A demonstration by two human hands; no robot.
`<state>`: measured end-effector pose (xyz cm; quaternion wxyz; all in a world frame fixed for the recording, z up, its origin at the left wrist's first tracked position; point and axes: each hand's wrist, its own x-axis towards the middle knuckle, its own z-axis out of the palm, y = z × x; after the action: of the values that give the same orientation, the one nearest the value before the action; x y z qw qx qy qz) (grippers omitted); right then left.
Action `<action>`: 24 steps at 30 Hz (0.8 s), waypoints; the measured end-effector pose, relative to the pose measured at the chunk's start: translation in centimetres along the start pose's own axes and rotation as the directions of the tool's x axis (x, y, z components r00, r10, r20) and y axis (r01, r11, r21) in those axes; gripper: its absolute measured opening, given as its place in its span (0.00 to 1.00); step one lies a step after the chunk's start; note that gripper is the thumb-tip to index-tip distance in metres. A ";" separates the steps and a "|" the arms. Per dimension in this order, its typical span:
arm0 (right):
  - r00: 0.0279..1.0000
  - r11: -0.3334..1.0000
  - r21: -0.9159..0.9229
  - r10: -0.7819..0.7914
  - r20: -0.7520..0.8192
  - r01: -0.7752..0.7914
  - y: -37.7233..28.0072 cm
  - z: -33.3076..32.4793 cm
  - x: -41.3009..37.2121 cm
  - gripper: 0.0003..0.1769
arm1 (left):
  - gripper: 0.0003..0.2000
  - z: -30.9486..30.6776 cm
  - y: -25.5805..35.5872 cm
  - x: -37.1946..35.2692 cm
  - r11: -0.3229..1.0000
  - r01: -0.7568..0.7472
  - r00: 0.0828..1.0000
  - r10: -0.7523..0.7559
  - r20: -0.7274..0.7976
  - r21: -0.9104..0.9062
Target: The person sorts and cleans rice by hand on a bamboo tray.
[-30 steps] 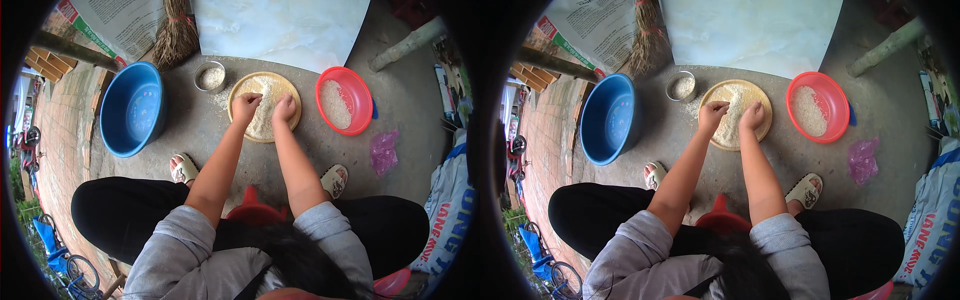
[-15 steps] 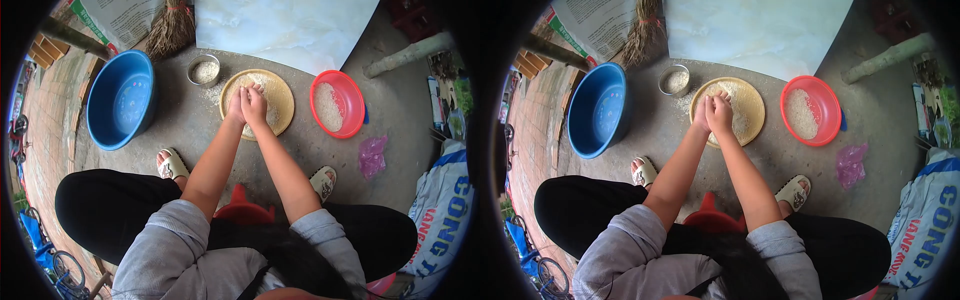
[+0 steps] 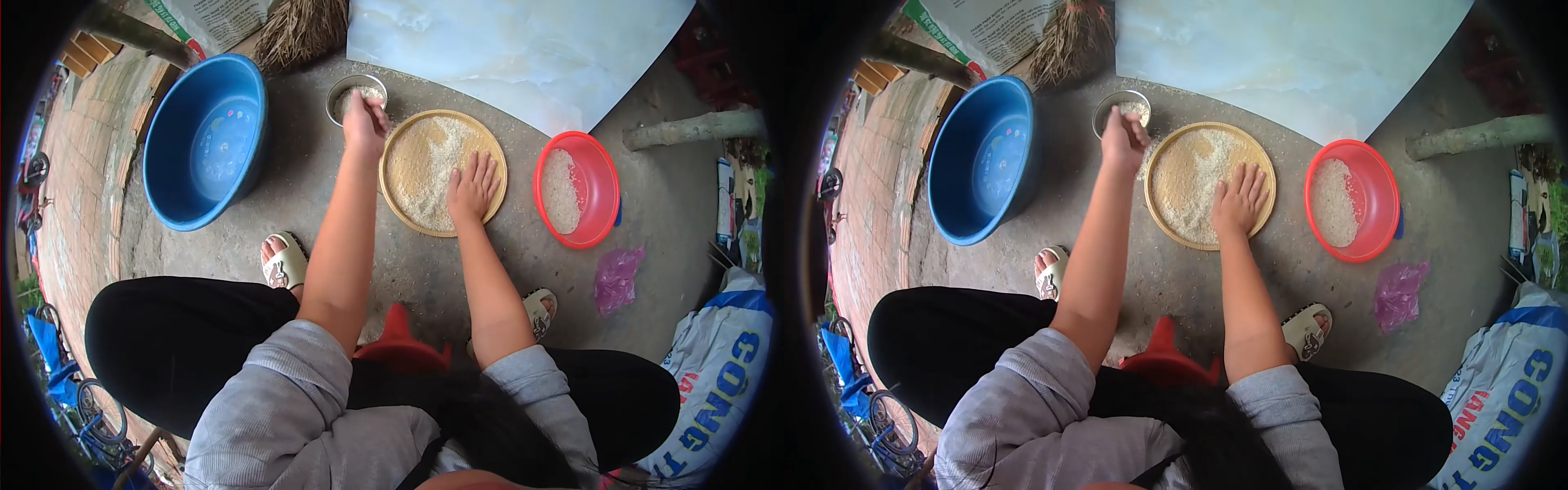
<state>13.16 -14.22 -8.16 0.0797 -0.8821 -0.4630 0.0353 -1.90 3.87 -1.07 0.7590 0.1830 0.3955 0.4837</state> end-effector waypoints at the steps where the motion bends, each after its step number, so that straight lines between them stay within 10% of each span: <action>1: 1.000 1.000 -0.010 0.002 -0.008 -0.002 -0.1 -0.1 0.0 0.35 | 0.23 0.8 1.9 0.1 0.977 -0.026 0.999 0.020 0.028 0.209; 3: 1.000 1.000 -0.024 0.007 -0.023 -0.008 -0.1 -0.2 0.2 0.34 | 0.27 0.1 3.3 2.4 0.617 -0.260 0.954 0.282 0.100 0.743; 5: 1.000 1.000 -0.011 0.017 -0.019 -0.018 -0.1 -0.3 0.1 0.34 | 0.26 -2.4 2.9 3.6 -0.286 -0.253 0.719 0.584 0.378 0.924; 8: 0.996 0.996 0.086 0.000 -0.091 0.008 0.2 0.2 0.4 0.31 | 0.20 -1.9 3.9 0.4 0.059 -0.367 0.623 0.756 0.198 0.928; 11: 0.969 0.955 0.294 0.031 -0.244 0.044 1.8 -0.4 0.4 0.24 | 0.15 -2.1 0.7 -1.7 0.240 -0.168 0.682 0.728 -0.063 0.956; 14: 0.871 0.971 0.228 0.176 -0.458 -0.076 2.7 -3.4 0.2 0.14 | 0.13 -2.4 -4.0 -3.5 0.178 -0.191 0.800 0.598 0.048 0.965; 17: 0.851 0.860 0.424 0.430 -0.300 -0.285 6.2 -2.4 0.1 0.14 | 0.18 -3.1 -8.3 -5.8 -0.144 -0.083 0.707 0.688 0.160 0.986; 24: 0.908 0.680 0.679 0.417 -0.048 -0.276 8.9 -3.5 0.4 0.15 | 0.16 -2.4 -5.0 -5.7 0.290 0.022 0.963 0.250 -0.098 0.957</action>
<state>21.13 -19.24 -6.22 0.4224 -0.8671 -0.2338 0.1224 -2.09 -3.68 -3.42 0.4147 0.5670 0.6747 0.2262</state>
